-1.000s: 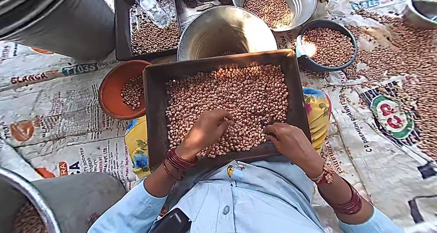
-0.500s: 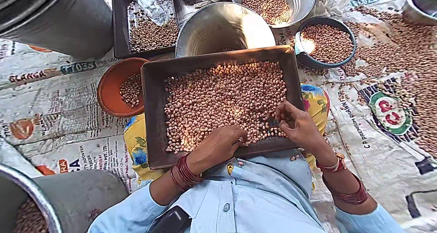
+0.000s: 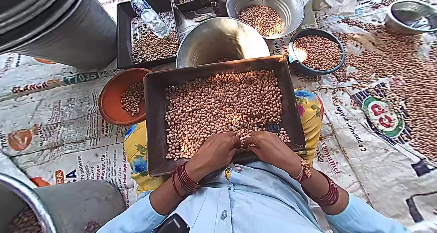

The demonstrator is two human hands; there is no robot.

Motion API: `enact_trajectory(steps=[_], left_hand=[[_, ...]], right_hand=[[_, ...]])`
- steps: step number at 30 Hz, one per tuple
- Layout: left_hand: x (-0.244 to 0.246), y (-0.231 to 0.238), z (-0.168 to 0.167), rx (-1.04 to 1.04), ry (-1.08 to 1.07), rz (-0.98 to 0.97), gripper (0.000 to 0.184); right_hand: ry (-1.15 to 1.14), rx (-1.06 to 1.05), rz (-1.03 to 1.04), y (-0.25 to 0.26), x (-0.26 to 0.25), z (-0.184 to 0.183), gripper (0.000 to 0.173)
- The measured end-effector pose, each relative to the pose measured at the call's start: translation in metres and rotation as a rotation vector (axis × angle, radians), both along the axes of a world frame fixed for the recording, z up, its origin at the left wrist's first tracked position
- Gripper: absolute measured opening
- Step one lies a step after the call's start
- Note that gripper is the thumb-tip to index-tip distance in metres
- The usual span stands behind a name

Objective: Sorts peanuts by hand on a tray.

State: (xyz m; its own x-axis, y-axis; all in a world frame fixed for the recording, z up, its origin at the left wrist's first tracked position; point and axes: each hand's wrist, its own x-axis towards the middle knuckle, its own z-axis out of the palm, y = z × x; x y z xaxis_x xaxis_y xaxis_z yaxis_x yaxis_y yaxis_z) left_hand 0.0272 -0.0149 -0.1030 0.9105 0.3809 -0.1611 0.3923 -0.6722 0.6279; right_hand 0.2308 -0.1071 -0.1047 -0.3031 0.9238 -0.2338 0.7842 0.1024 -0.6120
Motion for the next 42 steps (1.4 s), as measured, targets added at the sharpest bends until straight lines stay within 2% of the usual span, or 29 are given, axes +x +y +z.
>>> enact_trajectory(steps=[5, 8, 10, 12, 14, 16, 19, 21, 25, 27, 29, 31, 33, 35, 37, 39, 40, 42], left_hand=[[-0.026, 0.033, 0.008, -0.51, -0.196, 0.217, 0.022], [-0.05, 0.045, 0.008, -0.694, -0.225, 0.147, 0.028], [-0.057, 0.045, 0.008, -0.691, -0.105, 0.003, 0.033], [-0.05, 0.039, 0.01, -0.582, 0.069, -0.152, 0.036], [-0.032, 0.029, 0.005, -0.49, 0.148, -0.203, 0.038], [-0.012, 0.024, 0.001, -0.453, 0.161, -0.181, 0.037], [0.009, 0.035, 0.002, -0.475, 0.134, -0.076, 0.039], [0.014, 0.05, 0.009, -0.49, 0.1, 0.088, 0.039], [-0.003, 0.078, 0.001, -0.308, -0.109, 0.483, 0.033], [-0.014, 0.081, 0.002, -0.187, -0.121, 0.649, 0.039], [-0.021, 0.074, 0.002, -0.11, -0.136, 0.682, 0.03], [-0.023, 0.058, 0.007, -0.108, -0.101, 0.593, 0.018], [-0.021, 0.041, 0.01, -0.062, -0.044, 0.467, 0.018], [-0.02, 0.027, 0.008, 0.028, -0.01, 0.409, 0.02], [-0.02, 0.018, 0.0, 0.143, -0.048, 0.403, 0.019], [-0.019, 0.014, -0.008, 0.259, -0.099, 0.408, 0.018], [-0.019, 0.015, -0.01, 0.292, -0.106, 0.401, 0.018], [-0.017, 0.016, -0.011, 0.294, -0.077, 0.379, 0.018]], right_hand=[[0.155, 0.009, 0.118, 0.005, 0.013, -0.006, 0.016], [0.461, -0.007, 0.049, 0.008, 0.038, -0.004, 0.017], [0.7, -0.031, -0.099, 0.009, 0.061, 0.001, 0.018], [0.881, 0.009, -0.27, 0.01, 0.083, 0.004, 0.017], [0.97, 0.078, -0.464, 0.016, 0.095, 0.011, 0.016], [0.787, 0.15, -0.646, 0.028, 0.095, 0.024, 0.015], [-0.025, 0.299, -0.657, 0.043, 0.085, 0.034, 0.007], [-0.359, 0.347, -0.585, 0.051, 0.076, 0.026, 0.017], [-0.529, 0.309, -0.533, 0.06, 0.068, 0.018, 0.018], [-0.567, 0.287, -0.532, 0.063, 0.067, 0.017, 0.018], [-0.594, 0.282, -0.531, 0.063, 0.066, 0.016, 0.019], [-0.586, 0.325, -0.516, 0.061, 0.066, 0.014, 0.021], [-0.5, 0.416, -0.509, 0.057, 0.069, 0.015, 0.021], [-0.292, 0.481, -0.555, 0.051, 0.075, 0.02, 0.022], [0.125, 0.443, -0.628, 0.044, 0.08, 0.022, 0.016], [0.681, 0.256, -0.656, 0.037, 0.08, 0.018, 0.019], [0.784, 0.181, -0.654, 0.034, 0.076, 0.015, 0.021], [0.665, 0.086, -0.606, 0.03, 0.063, 0.013, 0.016]])
